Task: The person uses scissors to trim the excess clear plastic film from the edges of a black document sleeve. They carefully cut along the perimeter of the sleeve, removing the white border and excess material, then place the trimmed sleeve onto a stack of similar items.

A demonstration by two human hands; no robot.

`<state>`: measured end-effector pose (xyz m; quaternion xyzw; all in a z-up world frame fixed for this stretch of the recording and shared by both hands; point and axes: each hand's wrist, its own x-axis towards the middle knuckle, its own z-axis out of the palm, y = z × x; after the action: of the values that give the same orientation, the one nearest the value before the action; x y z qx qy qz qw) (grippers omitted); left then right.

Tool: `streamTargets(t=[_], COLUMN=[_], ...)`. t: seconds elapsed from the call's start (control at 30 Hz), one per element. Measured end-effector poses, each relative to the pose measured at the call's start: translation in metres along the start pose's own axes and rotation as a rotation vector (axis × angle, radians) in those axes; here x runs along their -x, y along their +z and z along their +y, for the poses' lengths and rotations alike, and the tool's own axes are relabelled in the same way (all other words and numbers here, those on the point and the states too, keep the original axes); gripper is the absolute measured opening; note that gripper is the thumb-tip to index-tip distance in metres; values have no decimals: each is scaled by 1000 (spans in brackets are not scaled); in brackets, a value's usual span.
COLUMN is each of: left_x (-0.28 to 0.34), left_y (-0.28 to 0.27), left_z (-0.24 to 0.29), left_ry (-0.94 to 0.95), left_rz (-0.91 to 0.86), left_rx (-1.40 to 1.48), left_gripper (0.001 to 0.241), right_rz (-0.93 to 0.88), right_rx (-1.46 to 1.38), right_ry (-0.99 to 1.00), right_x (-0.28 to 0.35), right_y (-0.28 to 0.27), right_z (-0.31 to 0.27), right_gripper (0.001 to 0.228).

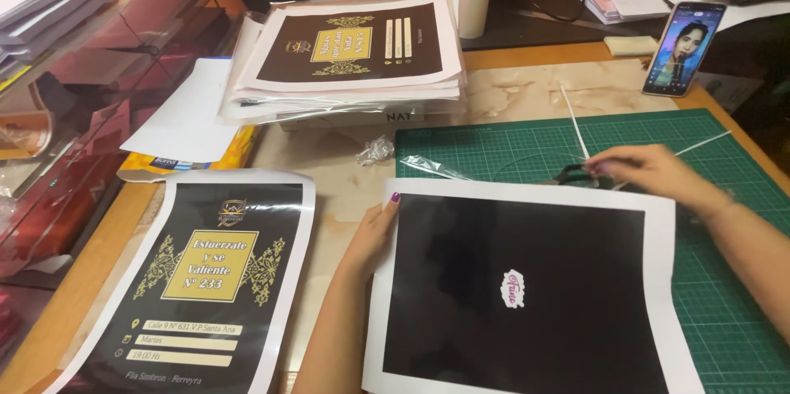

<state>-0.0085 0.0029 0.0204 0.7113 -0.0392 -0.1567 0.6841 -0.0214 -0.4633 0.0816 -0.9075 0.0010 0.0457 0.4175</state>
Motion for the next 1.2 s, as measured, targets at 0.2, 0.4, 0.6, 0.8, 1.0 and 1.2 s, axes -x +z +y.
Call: streamTargets(t=[0.2, 0.4, 0.6, 0.8, 1.0, 1.2], left_x=[-11, 9, 51, 99, 135, 184], left_y=[-16, -26, -44, -68, -109, -147], left_z=[5, 20, 24, 38, 38, 51], left_ry=[-272, -209, -122, -181, 150, 66], left_rz=[267, 348, 238, 326, 499, 751], left_rx=[-193, 493, 508, 32, 154, 280], left_gripper=[70, 49, 45, 52, 77, 67], right_rz=[-51, -224, -144, -192, -345, -420], right_rx=[-765, -583, -591, -564, -543, -775], right_ry=[289, 281, 232, 248, 214, 150], right_x=[55, 58, 33, 18, -48, -67], right_y=[4, 20, 27, 56, 94, 147], right_z=[-24, 26, 23, -48, -48, -102], right_gripper=[93, 89, 69, 44, 44, 61])
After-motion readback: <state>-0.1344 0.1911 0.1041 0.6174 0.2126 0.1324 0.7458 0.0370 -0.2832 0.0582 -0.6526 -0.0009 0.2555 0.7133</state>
